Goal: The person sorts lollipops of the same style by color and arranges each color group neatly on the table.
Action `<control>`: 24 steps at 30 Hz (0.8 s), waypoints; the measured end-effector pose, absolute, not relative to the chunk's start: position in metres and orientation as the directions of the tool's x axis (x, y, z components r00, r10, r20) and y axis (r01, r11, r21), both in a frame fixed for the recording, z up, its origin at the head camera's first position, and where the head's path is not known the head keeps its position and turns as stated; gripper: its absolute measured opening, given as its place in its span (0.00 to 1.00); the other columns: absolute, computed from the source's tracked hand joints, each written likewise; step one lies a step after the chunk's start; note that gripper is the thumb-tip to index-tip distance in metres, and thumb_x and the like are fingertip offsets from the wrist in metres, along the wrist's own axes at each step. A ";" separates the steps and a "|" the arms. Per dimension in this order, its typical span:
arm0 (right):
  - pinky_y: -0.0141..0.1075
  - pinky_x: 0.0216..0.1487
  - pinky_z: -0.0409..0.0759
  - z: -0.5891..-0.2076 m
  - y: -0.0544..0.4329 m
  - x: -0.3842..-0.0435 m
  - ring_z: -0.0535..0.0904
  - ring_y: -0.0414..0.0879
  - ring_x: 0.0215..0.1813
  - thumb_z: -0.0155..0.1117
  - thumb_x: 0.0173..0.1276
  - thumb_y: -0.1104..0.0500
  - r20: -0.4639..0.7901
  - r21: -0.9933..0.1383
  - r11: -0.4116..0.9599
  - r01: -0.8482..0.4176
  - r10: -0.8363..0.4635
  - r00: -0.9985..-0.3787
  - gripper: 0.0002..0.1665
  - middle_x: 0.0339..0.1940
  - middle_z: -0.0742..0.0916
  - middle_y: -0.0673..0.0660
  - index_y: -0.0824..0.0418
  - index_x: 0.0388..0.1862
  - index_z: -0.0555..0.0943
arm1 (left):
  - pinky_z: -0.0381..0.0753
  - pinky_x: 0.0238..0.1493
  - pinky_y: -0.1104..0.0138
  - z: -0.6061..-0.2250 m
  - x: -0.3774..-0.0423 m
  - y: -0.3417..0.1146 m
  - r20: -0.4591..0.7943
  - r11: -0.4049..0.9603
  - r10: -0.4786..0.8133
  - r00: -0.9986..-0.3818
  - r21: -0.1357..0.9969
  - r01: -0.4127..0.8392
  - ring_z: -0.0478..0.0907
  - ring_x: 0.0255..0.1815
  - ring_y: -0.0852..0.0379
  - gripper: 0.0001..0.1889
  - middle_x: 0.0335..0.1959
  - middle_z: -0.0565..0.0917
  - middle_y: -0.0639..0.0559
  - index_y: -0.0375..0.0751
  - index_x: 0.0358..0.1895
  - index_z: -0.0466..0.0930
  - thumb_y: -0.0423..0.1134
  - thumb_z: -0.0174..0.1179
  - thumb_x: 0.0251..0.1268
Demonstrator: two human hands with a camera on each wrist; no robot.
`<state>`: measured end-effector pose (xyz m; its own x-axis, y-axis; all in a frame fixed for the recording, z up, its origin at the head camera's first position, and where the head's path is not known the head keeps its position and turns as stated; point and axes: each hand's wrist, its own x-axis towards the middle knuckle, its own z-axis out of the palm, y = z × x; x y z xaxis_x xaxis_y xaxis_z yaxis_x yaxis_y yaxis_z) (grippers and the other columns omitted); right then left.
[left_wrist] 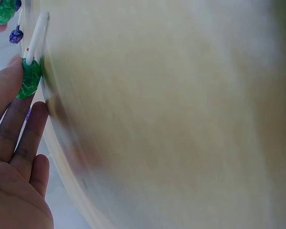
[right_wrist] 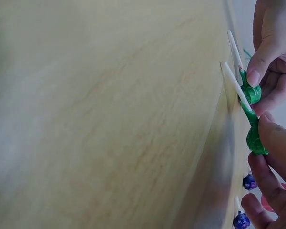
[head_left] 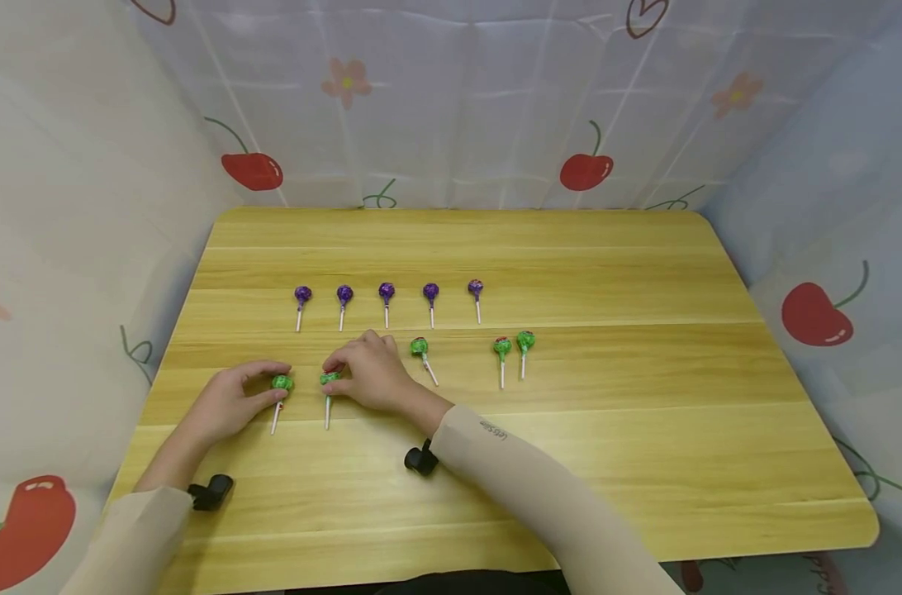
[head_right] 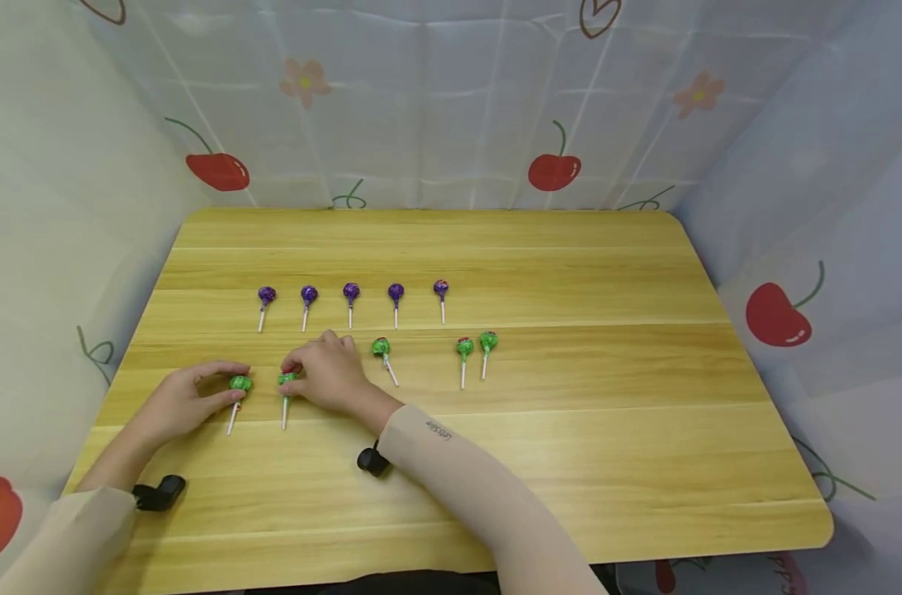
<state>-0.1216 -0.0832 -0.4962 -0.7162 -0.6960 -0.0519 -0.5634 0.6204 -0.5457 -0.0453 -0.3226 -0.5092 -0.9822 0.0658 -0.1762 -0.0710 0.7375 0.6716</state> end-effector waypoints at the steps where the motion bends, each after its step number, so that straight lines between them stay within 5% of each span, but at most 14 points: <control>1: 0.36 0.52 0.61 -0.497 -0.085 -0.121 0.70 0.37 0.48 0.69 0.64 0.41 -0.054 -0.544 0.622 -0.563 -0.696 -0.716 0.16 0.45 0.87 0.35 0.42 0.49 0.86 | 0.63 0.68 0.38 -0.509 -0.045 -0.322 -0.175 0.737 0.067 -0.982 0.672 -0.070 0.69 0.69 0.34 0.19 0.60 0.82 0.40 0.43 0.59 0.81 0.40 0.66 0.66; 24: 0.35 0.48 0.61 -0.505 -0.085 -0.120 0.70 0.38 0.48 0.68 0.64 0.39 -0.046 -0.504 0.626 -0.595 -0.708 -0.705 0.20 0.49 0.87 0.38 0.43 0.52 0.86 | 0.62 0.69 0.37 -0.507 -0.044 -0.322 -0.184 0.723 0.066 -0.981 0.686 -0.080 0.68 0.70 0.34 0.22 0.61 0.81 0.41 0.43 0.61 0.79 0.45 0.65 0.67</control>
